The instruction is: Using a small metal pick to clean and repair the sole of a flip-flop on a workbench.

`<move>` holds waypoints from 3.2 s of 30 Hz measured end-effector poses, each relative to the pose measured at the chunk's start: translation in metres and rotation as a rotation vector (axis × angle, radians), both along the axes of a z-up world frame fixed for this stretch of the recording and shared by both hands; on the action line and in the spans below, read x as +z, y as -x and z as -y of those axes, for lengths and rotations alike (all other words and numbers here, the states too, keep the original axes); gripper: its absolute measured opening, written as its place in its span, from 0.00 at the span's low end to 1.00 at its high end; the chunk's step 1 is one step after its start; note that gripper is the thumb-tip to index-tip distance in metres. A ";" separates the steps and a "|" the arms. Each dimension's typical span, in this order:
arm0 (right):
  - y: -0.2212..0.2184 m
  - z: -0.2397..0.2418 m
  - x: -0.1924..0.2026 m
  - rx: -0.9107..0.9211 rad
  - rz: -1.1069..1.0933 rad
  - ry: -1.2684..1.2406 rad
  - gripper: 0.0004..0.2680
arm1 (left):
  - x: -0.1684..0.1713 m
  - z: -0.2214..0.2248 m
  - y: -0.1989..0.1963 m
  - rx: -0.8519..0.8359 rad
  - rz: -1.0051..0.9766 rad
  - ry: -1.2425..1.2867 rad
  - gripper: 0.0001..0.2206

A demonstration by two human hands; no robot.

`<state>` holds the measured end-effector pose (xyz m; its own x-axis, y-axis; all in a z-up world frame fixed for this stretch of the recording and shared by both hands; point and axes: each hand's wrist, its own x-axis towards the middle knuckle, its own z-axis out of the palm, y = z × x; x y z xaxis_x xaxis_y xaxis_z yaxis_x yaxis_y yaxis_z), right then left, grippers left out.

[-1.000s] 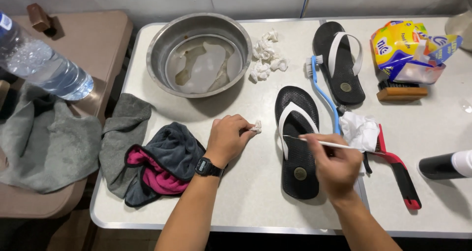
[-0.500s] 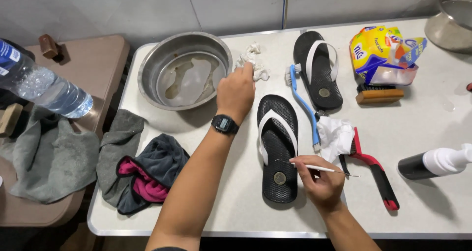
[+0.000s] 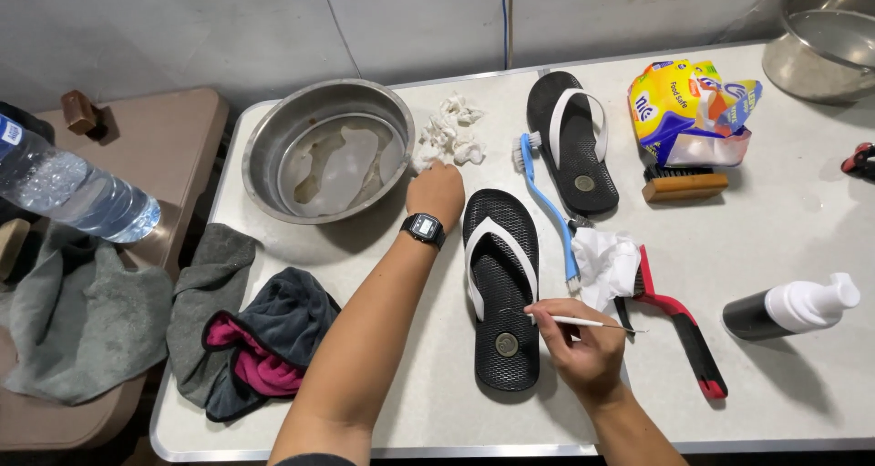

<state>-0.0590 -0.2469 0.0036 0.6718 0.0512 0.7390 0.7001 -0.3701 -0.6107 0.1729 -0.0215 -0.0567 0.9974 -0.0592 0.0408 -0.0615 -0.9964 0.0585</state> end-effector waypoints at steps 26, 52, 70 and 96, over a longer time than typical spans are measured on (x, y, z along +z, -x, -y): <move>-0.004 0.014 -0.028 -0.040 0.074 -0.134 0.08 | 0.025 0.000 0.159 -0.464 0.101 0.662 0.34; -0.008 0.013 -0.045 -0.196 -0.091 -0.321 0.12 | 0.030 0.016 0.207 -0.558 0.408 0.527 0.21; -0.010 0.011 -0.045 -0.100 -0.143 -0.334 0.11 | 0.018 0.014 0.200 -0.477 0.320 0.502 0.08; -0.005 0.004 -0.039 -0.048 -0.425 0.017 0.12 | 0.043 0.002 0.196 -0.448 -0.222 0.647 0.14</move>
